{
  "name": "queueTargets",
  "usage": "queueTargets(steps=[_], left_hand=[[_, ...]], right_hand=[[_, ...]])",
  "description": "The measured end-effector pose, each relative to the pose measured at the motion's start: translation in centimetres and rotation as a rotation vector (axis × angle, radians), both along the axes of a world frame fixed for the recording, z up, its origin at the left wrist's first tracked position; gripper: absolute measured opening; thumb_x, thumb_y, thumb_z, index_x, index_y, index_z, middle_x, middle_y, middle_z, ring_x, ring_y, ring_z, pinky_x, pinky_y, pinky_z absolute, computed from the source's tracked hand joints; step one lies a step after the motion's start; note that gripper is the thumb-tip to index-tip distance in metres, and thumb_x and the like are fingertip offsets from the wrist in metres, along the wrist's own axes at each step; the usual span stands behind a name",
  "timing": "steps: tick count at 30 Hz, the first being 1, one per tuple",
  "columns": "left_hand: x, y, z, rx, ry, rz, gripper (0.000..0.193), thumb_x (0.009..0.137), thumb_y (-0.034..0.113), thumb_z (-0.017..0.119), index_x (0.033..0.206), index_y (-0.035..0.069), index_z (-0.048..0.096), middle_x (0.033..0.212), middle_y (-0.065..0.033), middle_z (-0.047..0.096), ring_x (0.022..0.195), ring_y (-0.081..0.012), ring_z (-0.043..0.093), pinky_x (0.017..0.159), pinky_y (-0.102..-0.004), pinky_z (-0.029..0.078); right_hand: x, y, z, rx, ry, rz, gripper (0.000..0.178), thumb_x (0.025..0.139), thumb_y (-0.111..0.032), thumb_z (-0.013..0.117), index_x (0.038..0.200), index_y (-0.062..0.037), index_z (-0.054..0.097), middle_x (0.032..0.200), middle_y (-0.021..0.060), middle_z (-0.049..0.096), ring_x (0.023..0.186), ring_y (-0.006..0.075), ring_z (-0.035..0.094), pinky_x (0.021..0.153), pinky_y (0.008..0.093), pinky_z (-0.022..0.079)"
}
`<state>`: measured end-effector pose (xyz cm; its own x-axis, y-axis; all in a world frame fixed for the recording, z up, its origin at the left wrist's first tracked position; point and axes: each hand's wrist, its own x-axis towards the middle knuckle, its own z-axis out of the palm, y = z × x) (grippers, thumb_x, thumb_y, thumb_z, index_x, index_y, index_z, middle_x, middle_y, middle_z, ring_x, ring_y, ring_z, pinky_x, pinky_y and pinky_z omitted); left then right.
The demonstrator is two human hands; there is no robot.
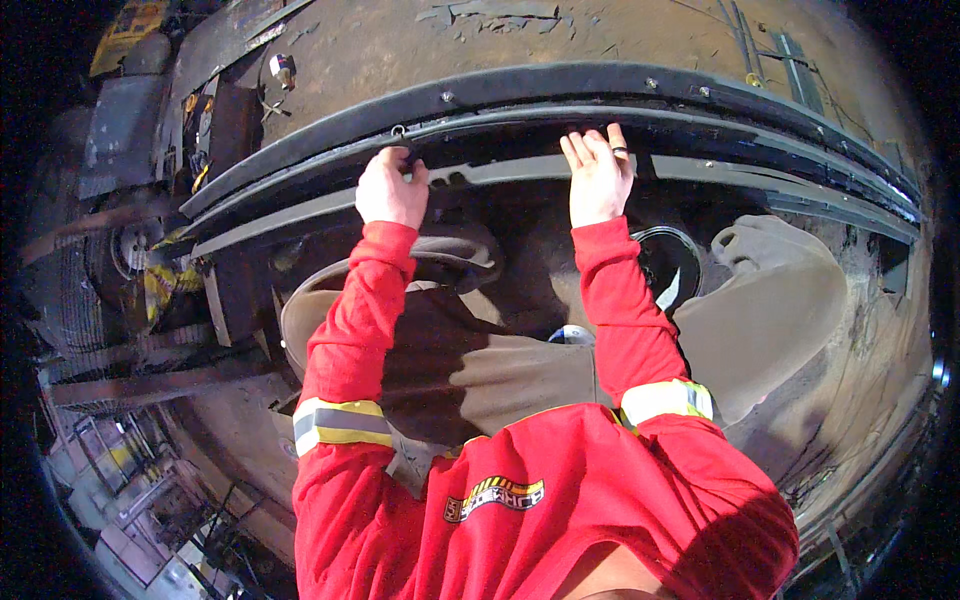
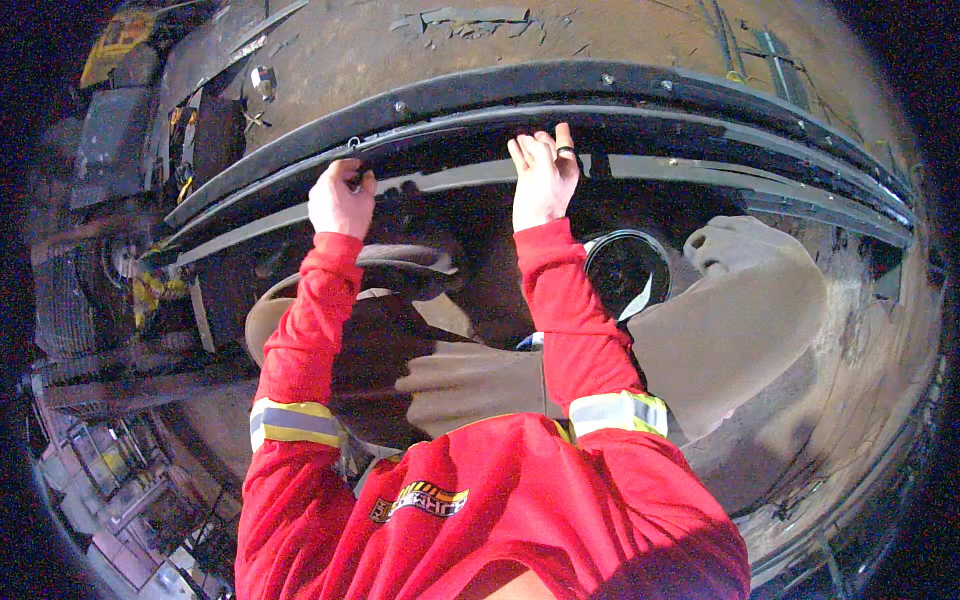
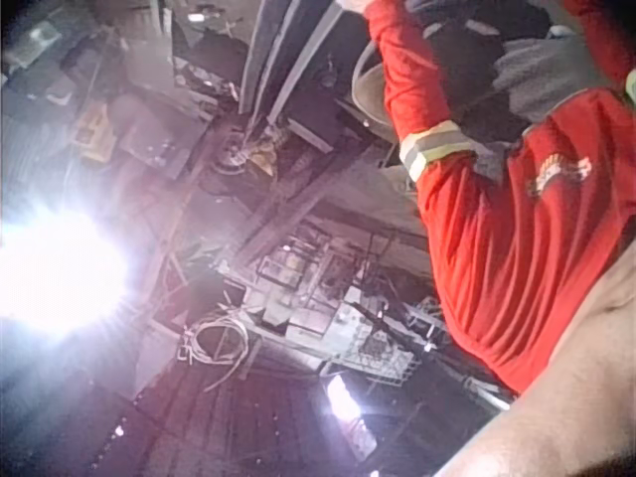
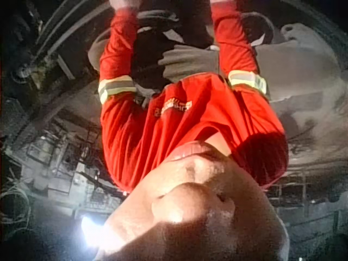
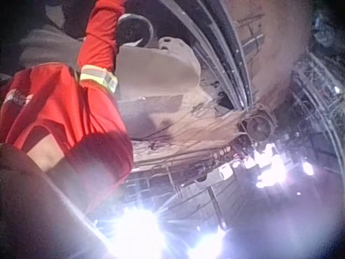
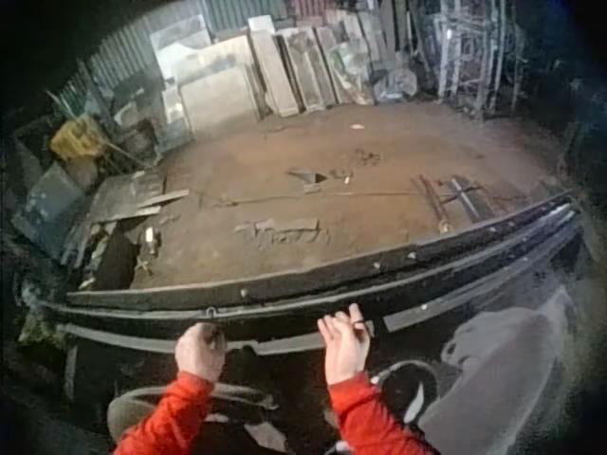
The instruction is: The person sits on the floor and assembles a long metal frame by hand, inserting fasteners into pre-drilled holes and tightening them with a screwdriver. They repeatedly adjust the frame's alignment and check the fit of the components.
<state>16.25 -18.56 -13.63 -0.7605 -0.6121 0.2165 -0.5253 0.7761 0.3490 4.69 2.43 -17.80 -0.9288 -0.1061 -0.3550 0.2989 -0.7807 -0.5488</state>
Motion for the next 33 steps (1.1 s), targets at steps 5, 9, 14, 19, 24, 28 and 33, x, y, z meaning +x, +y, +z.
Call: queueTargets(steps=[5,9,14,19,24,28,33], left_hand=[[-0.6,0.0,-0.6,0.11,0.15,-0.036,0.027,0.074,0.023,0.072,0.094,0.007,0.062,0.082,-0.0089,0.065,0.075,-0.0271,0.064,0.068,-0.0362,0.051],[-1.5,-0.5,-0.9,0.068,0.202,-0.142,0.014,0.076,0.019,0.071,0.084,0.009,0.064,0.075,-0.0086,0.062,0.067,-0.0262,0.062,0.062,-0.0351,0.05],[-1.6,-0.4,-0.9,0.07,0.239,-0.153,0.012,0.078,0.015,0.07,0.084,0.006,0.065,0.08,-0.0108,0.066,0.071,-0.0244,0.065,0.067,-0.0317,0.051],[-1.5,-0.2,-1.3,0.141,0.303,-0.064,0.018,0.077,0.012,0.071,0.093,0.006,0.064,0.085,-0.0106,0.068,0.076,-0.0214,0.067,0.071,-0.0304,0.052],[-1.4,-0.7,-1.8,0.182,0.355,-0.083,0.017,0.076,0.013,0.072,0.089,0.005,0.066,0.08,-0.0103,0.068,0.073,-0.0203,0.067,0.069,-0.0292,0.052],[-1.2,-0.9,-2.0,0.143,0.23,-0.112,0.012,0.075,0.013,0.072,0.082,0.005,0.068,0.077,-0.0099,0.068,0.068,-0.0198,0.066,0.064,-0.0294,0.05],[-1.5,-0.5,-2.3,0.131,0.258,-0.107,0.011,0.074,0.014,0.073,0.08,0.006,0.068,0.076,-0.0104,0.067,0.065,-0.0238,0.065,0.063,-0.0307,0.05]], right_hand=[[-0.2,0.2,-0.4,-0.021,0.022,-0.036,0.08,0.076,0.004,0.058,0.143,0.0033,0.015,0.1,0.0096,0.047,0.09,0.0259,0.057,0.094,0.0473,0.046],[-0.2,0.0,-0.3,-0.009,0.036,-0.066,0.072,0.077,0.004,0.055,0.139,0.0068,0.019,0.098,0.0126,0.045,0.099,0.0387,0.054,0.094,0.0514,0.045],[-0.3,-0.1,-0.5,0.041,0.043,-0.084,0.064,0.08,0.002,0.052,0.136,0.0095,0.022,0.097,0.0143,0.046,0.108,0.048,0.05,0.095,0.0543,0.044],[-0.1,-0.3,-0.5,0.07,0.06,-0.093,0.063,0.08,0.001,0.052,0.135,0.0098,0.025,0.099,0.0143,0.045,0.103,0.0448,0.053,0.089,0.0505,0.049],[0.1,-0.4,-0.2,0.087,0.061,-0.111,0.063,0.079,0.0,0.053,0.135,0.0101,0.026,0.111,0.0182,0.042,0.1,0.0413,0.055,0.087,0.0483,0.05],[0.1,-0.4,-0.6,0.128,0.069,-0.11,0.064,0.079,0.0,0.053,0.135,0.01,0.026,0.117,0.0197,0.039,0.098,0.0394,0.056,0.086,0.0475,0.05],[0.2,-0.5,-0.6,0.157,0.08,-0.12,0.064,0.079,-0.001,0.054,0.135,0.0097,0.026,0.118,0.0198,0.038,0.099,0.0377,0.054,0.086,0.0472,0.051]])
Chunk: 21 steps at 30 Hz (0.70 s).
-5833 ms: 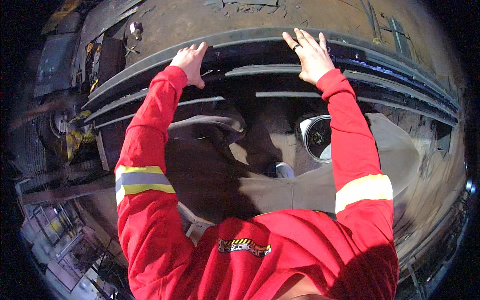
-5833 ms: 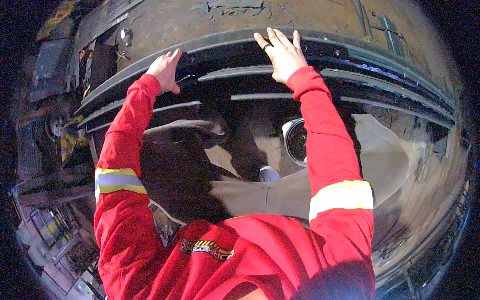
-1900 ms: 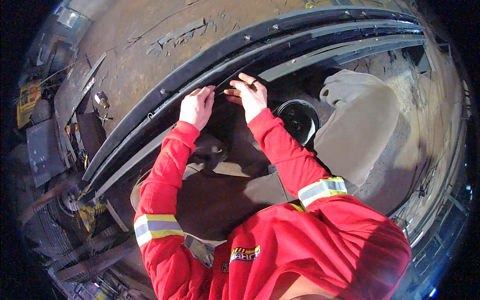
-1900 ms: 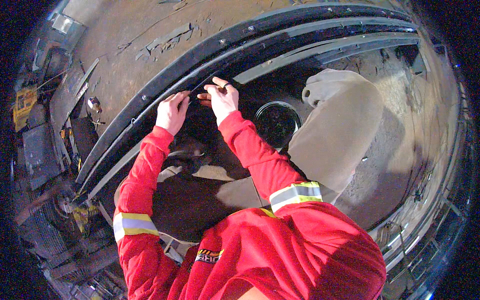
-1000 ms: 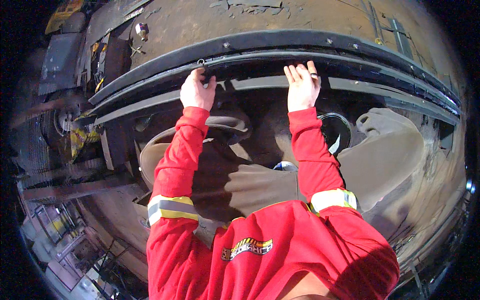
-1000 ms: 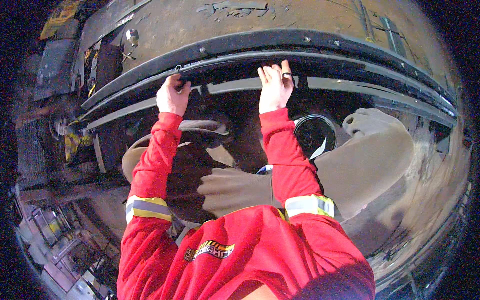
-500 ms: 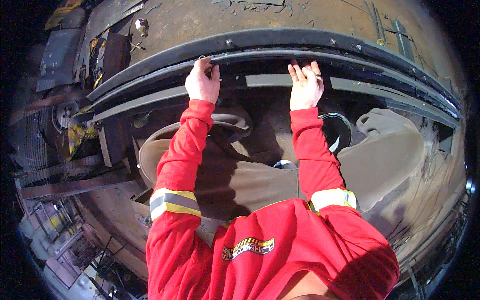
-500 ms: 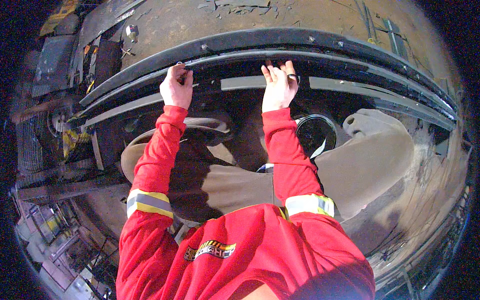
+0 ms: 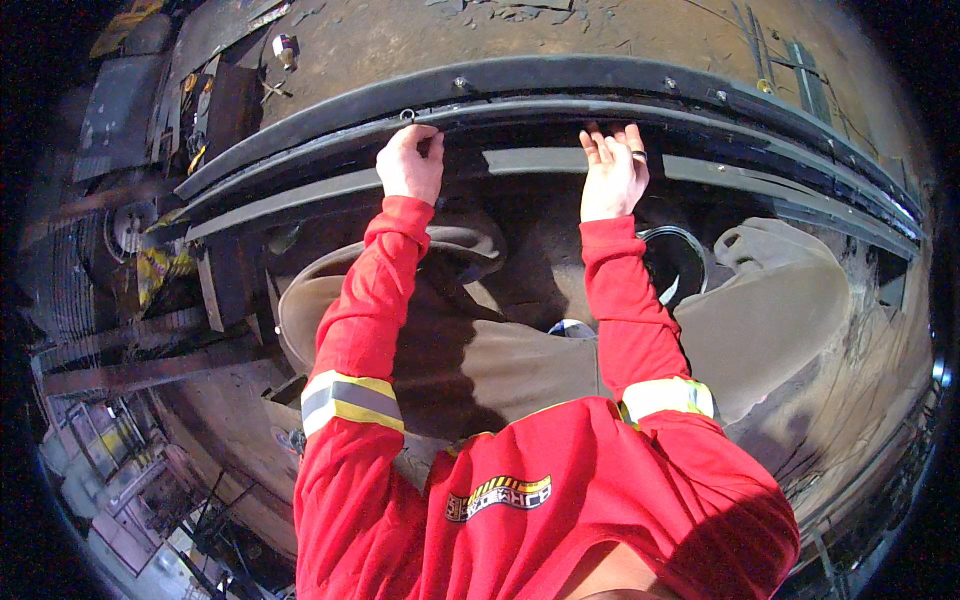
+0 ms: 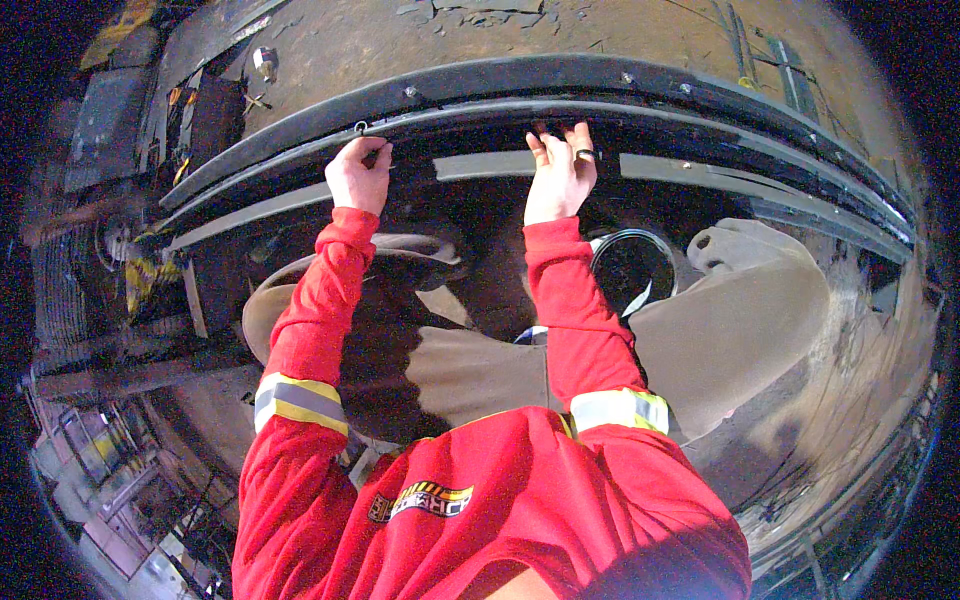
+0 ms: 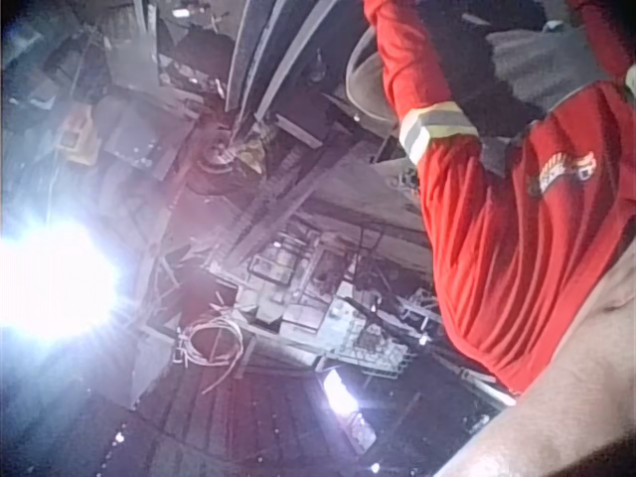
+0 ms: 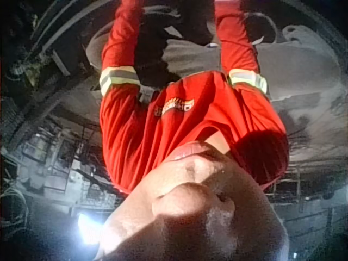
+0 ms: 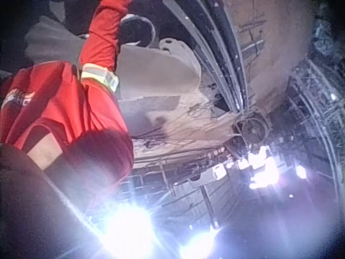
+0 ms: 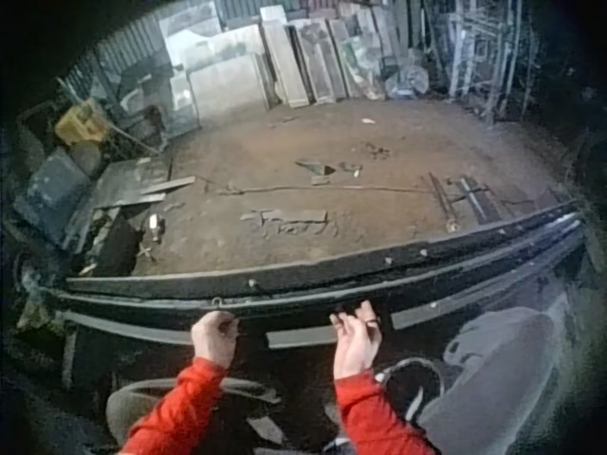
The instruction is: The person sits on the floor and assembles a long metal frame by hand, inserting fasteners into pre-drilled holes and tightening them with a screwdriver. They repeatedly adjust the frame's alignment and check the fit of the components.
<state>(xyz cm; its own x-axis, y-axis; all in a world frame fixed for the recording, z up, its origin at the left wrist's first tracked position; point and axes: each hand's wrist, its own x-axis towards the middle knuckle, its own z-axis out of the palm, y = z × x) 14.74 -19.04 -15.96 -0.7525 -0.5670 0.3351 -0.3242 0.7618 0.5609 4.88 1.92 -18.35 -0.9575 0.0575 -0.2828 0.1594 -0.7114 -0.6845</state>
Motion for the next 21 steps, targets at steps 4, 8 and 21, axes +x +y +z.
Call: queueTargets(steps=[4,8,21], left_hand=[[-0.1,-0.3,-0.8,-0.039,-0.016,0.017,0.012,0.074,0.015,0.073,0.08,0.006,0.068,0.076,-0.0114,0.067,0.067,-0.0267,0.065,0.064,-0.0317,0.05],[-0.1,-0.2,-1.0,-0.056,0.024,-0.004,0.012,0.074,0.015,0.073,0.08,0.006,0.068,0.076,-0.0113,0.067,0.069,-0.0267,0.065,0.065,-0.0318,0.05],[-0.3,-0.4,-1.4,-0.081,0.067,-0.07,0.01,0.075,0.013,0.071,0.079,0.006,0.065,0.077,-0.0122,0.065,0.072,-0.0294,0.065,0.066,-0.0343,0.051]], right_hand=[[0.0,0.0,0.2,0.002,-0.005,0.013,0.064,0.079,-0.002,0.055,0.135,0.0094,0.027,0.116,0.0193,0.038,0.101,0.0376,0.052,0.088,0.0478,0.05],[0.0,0.0,0.3,-0.011,0.005,0.003,0.063,0.079,-0.002,0.055,0.134,0.0094,0.028,0.114,0.0187,0.039,0.101,0.0368,0.052,0.089,0.0479,0.05],[-0.5,0.0,-0.9,-0.038,-0.012,-0.038,0.065,0.078,0.001,0.055,0.135,0.0089,0.027,0.099,0.0136,0.043,0.094,0.0302,0.055,0.088,0.0464,0.051]])
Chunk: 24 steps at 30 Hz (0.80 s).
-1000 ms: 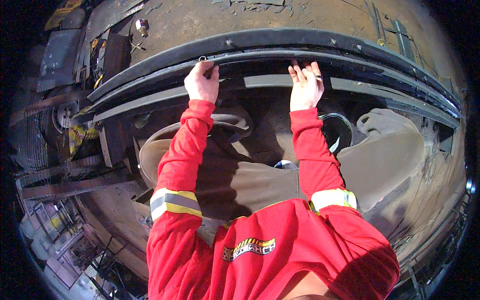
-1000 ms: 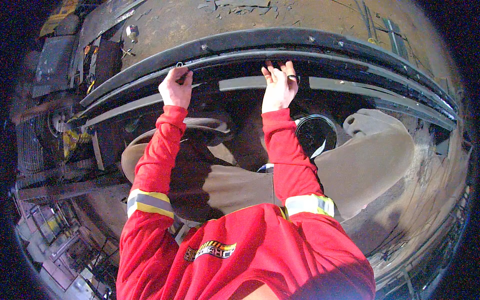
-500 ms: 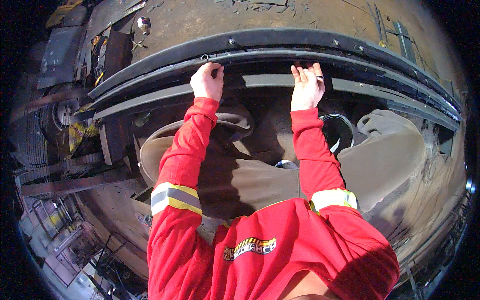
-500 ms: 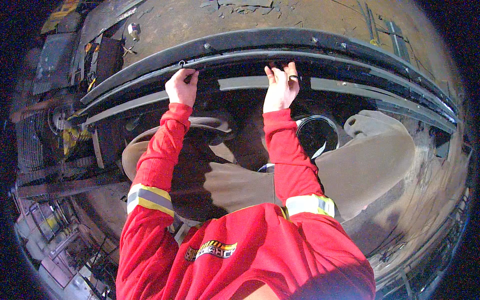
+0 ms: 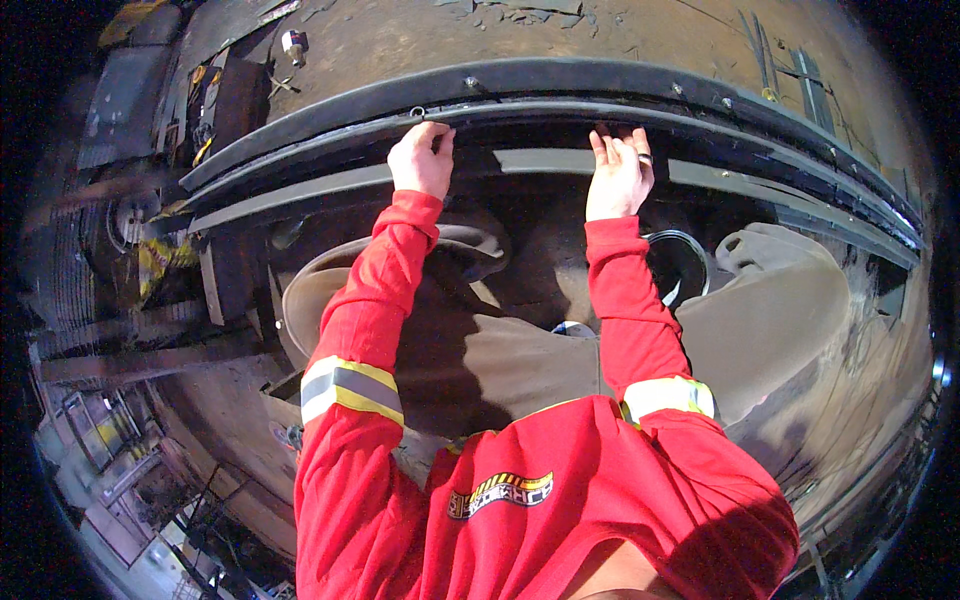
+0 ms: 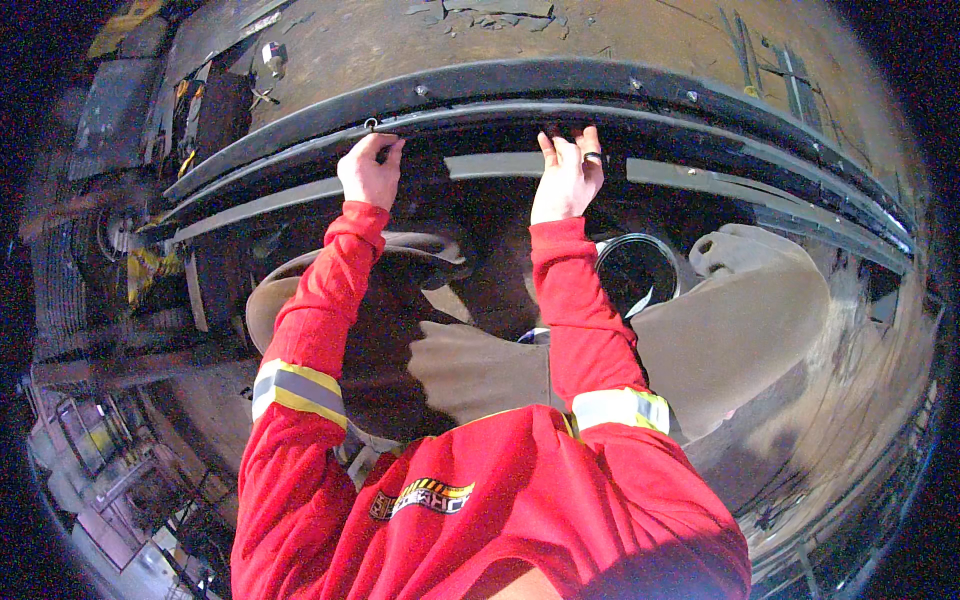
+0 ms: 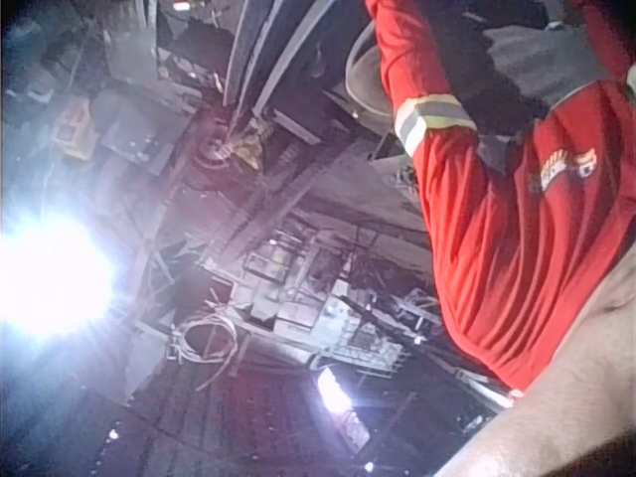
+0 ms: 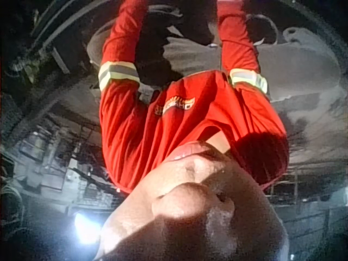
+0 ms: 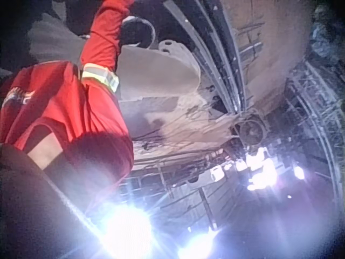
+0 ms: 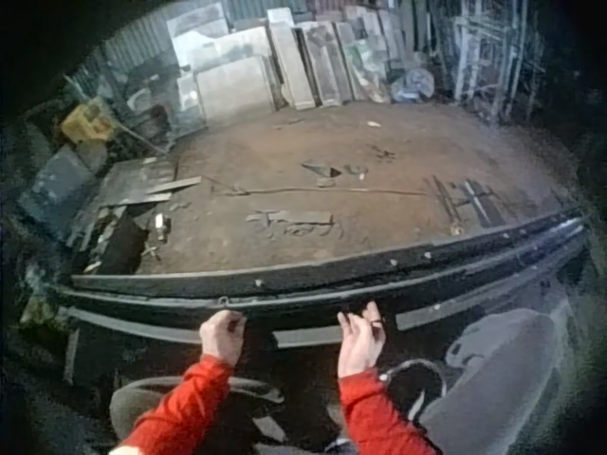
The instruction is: The person sits on the floor and assembles a long metal frame by hand, inserting fasteners into pre-drilled holes and tightening them with a screwdriver. They repeatedly adjust the frame's alignment and check the fit of the components.
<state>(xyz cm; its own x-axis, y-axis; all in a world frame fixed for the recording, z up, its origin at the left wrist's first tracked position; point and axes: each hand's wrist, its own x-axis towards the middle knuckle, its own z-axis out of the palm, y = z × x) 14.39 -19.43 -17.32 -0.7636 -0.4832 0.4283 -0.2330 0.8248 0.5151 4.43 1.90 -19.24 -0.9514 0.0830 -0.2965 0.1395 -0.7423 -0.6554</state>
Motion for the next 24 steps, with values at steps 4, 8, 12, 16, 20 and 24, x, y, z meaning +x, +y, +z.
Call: queueTargets(steps=[4,8,12,16,20,24], left_hand=[[0.1,0.0,0.1,-0.03,-0.007,-0.014,0.009,0.076,0.012,0.069,0.077,0.006,0.064,0.079,-0.0119,0.066,0.074,-0.0302,0.064,0.067,-0.036,0.052],[0.0,-0.1,0.1,-0.048,-0.004,-0.022,0.009,0.075,0.013,0.069,0.078,0.006,0.064,0.079,-0.0115,0.066,0.074,-0.0299,0.064,0.066,-0.036,0.052],[-0.2,0.2,0.0,-0.139,-0.054,0.008,0.011,0.074,0.015,0.071,0.078,0.009,0.063,0.078,-0.0102,0.064,0.073,-0.0288,0.063,0.065,-0.0368,0.051],[-0.6,0.1,1.2,-0.431,-0.039,0.044,0.016,0.069,0.019,0.074,0.076,0.013,0.061,0.08,-0.006,0.06,0.077,-0.0258,0.06,0.067,-0.0369,0.048],[-1.4,-0.1,3.8,-0.587,-0.008,-0.055,0.032,0.066,0.027,0.077,0.094,0.015,0.066,0.086,-0.0058,0.062,0.085,-0.0274,0.059,0.073,-0.0361,0.047],[-1.4,-2.4,2.3,-0.495,-0.16,-0.181,0.033,0.067,0.027,0.075,0.096,0.016,0.066,0.088,-0.0043,0.063,0.087,-0.0247,0.06,0.075,-0.0359,0.047]], right_hand=[[0.1,0.0,0.5,0.002,0.005,0.014,0.065,0.077,0.002,0.054,0.136,0.0088,0.026,0.097,0.0129,0.043,0.093,0.0294,0.055,0.088,0.0461,0.051],[0.0,0.0,0.2,0.002,0.008,0.01,0.066,0.077,0.002,0.054,0.136,0.0087,0.025,0.097,0.013,0.044,0.093,0.0281,0.055,0.088,0.0455,0.051],[0.0,0.1,-0.1,-0.013,0.0,0.016,0.066,0.077,0.002,0.055,0.136,0.0086,0.026,0.099,0.0134,0.045,0.091,0.0263,0.055,0.087,0.0451,0.051],[-0.1,0.1,-0.2,-0.05,0.015,0.027,0.064,0.077,0.005,0.056,0.135,0.0085,0.029,0.102,0.0111,0.046,0.09,0.0232,0.054,0.086,0.045,0.051],[0.0,-0.1,1.5,-0.013,-0.011,0.072,0.079,0.076,0.002,0.058,0.142,0.0082,0.017,0.077,0.0019,0.047,0.074,0.0121,0.052,0.085,0.0313,0.049],[0.3,-0.4,1.5,-0.044,-0.004,0.138,0.083,0.075,0.002,0.059,0.144,0.0066,0.013,0.083,0.0023,0.047,0.079,0.0116,0.051,0.085,0.0289,0.047]])
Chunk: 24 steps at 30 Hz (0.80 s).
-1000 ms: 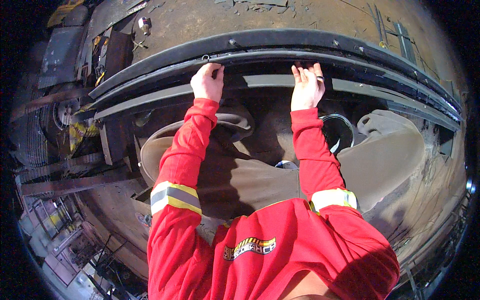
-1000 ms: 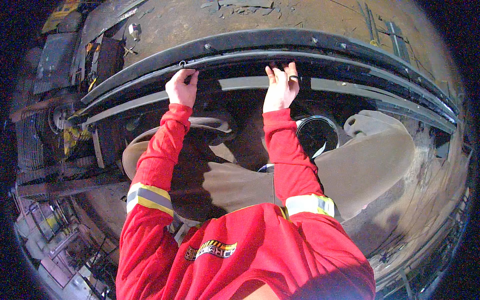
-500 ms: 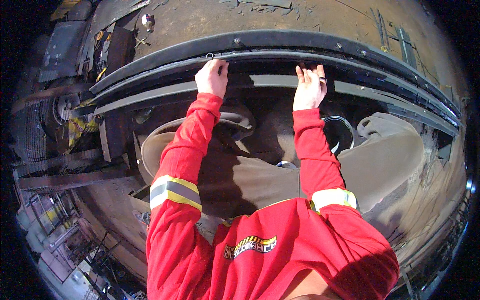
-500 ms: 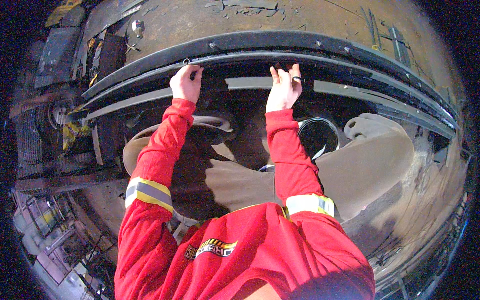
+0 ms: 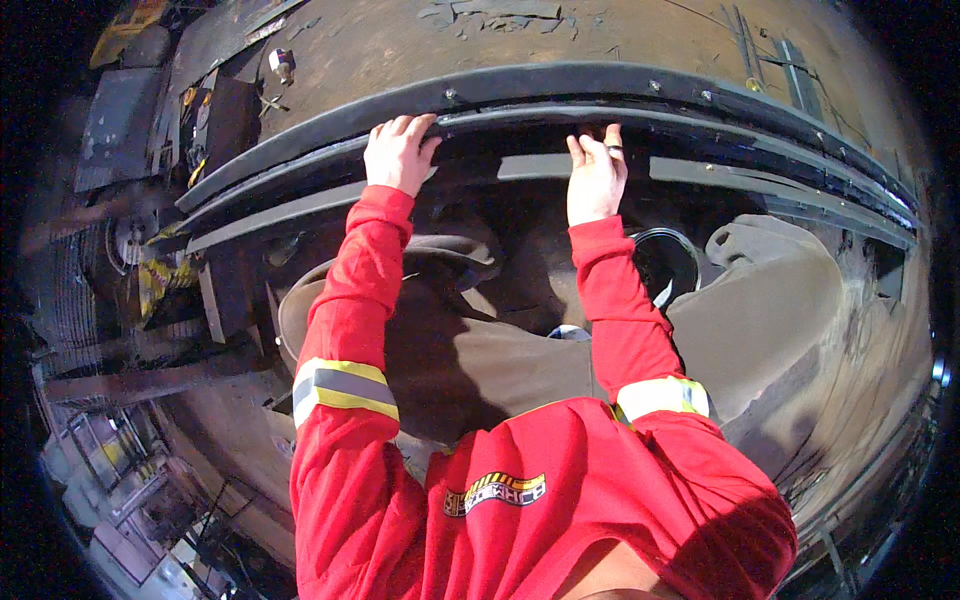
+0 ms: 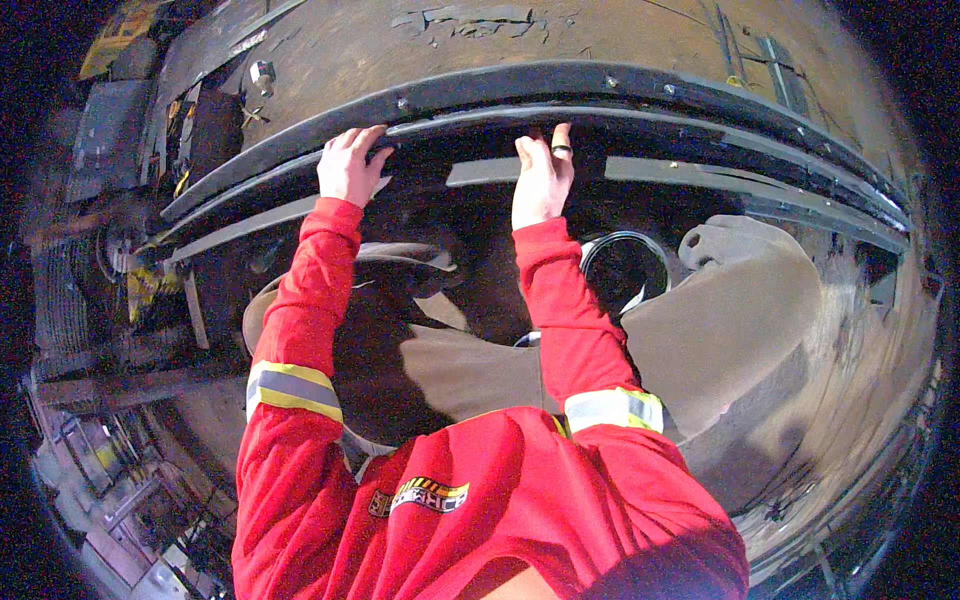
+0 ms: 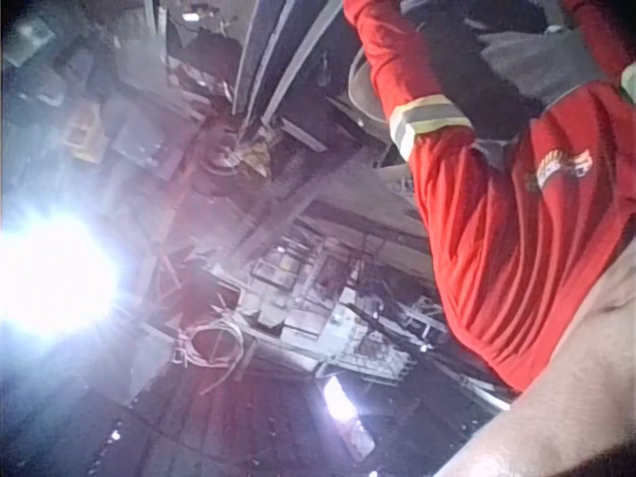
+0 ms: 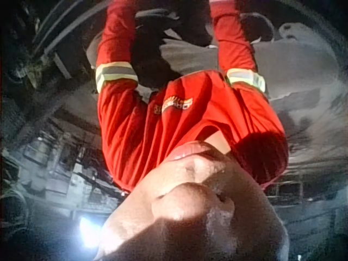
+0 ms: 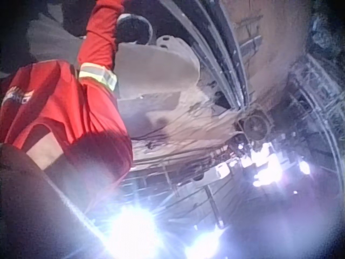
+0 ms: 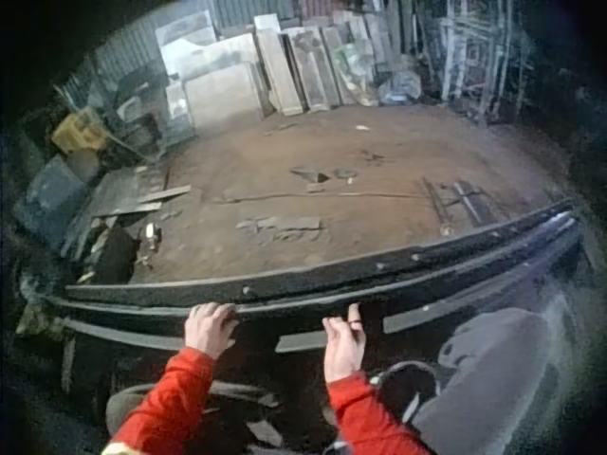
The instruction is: The person sits on the floor and assembles a long metal frame by hand, inserting fasteners into pre-drilled holes and tightening them with a screwdriver. They repeatedly adjust the frame's alignment and check the fit of the components.
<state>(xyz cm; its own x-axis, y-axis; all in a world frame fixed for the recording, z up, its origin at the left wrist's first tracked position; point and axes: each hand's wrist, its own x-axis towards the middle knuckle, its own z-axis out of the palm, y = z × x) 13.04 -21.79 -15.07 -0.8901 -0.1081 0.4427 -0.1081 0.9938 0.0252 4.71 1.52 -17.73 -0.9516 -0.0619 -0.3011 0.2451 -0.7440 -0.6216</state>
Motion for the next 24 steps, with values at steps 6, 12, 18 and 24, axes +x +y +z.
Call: queueTargets(steps=[6,12,18,24], left_hand=[[-0.5,0.0,-0.8,0.078,-0.051,0.026,0.029,0.068,0.026,0.074,0.092,0.013,0.066,0.084,-0.0046,0.065,0.083,-0.0243,0.062,0.075,-0.0369,0.047],[-0.4,-0.4,-1.0,0.151,-0.097,0.121,0.033,0.069,0.032,0.076,0.092,0.01,0.068,0.093,-0.0089,0.068,0.088,-0.0281,0.064,0.079,-0.0359,0.05],[-1.4,0.0,-1.7,0.155,-0.041,0.077,0.033,0.068,0.029,0.076,0.095,0.013,0.067,0.094,-0.0048,0.066,0.089,-0.0281,0.062,0.078,-0.037,0.05],[-0.6,-0.1,-0.4,0.171,-0.06,0.087,0.033,0.066,0.03,0.079,0.09,0.01,0.067,0.088,-0.0072,0.066,0.082,-0.0287,0.063,0.073,-0.0367,0.051]], right_hand=[[-0.2,-0.4,-1.0,0.028,-0.01,-0.02,0.071,0.075,0.002,0.059,0.14,0.0015,0.03,0.097,0.0008,0.041,0.081,0.0122,0.047,0.079,0.0278,0.046],[-0.4,0.1,-2.0,0.171,0.064,0.145,0.073,0.079,0.002,0.057,0.143,-0.0049,0.024,0.108,0.0147,0.05,0.083,0.0214,0.058,0.079,0.0376,0.054],[-4.4,8.8,-1.0,1.186,0.413,0.311,0.05,0.071,-0.007,0.067,0.119,-0.0037,0.058,0.091,0.0142,0.062,0.086,0.0213,0.061,0.073,0.0374,0.052],[-11.9,13.6,4.6,2.068,1.015,0.049,0.06,0.061,-0.023,0.077,0.118,-0.0165,0.059,0.119,0.0074,0.053,0.121,0.028,0.039,0.105,0.0468,0.027]])
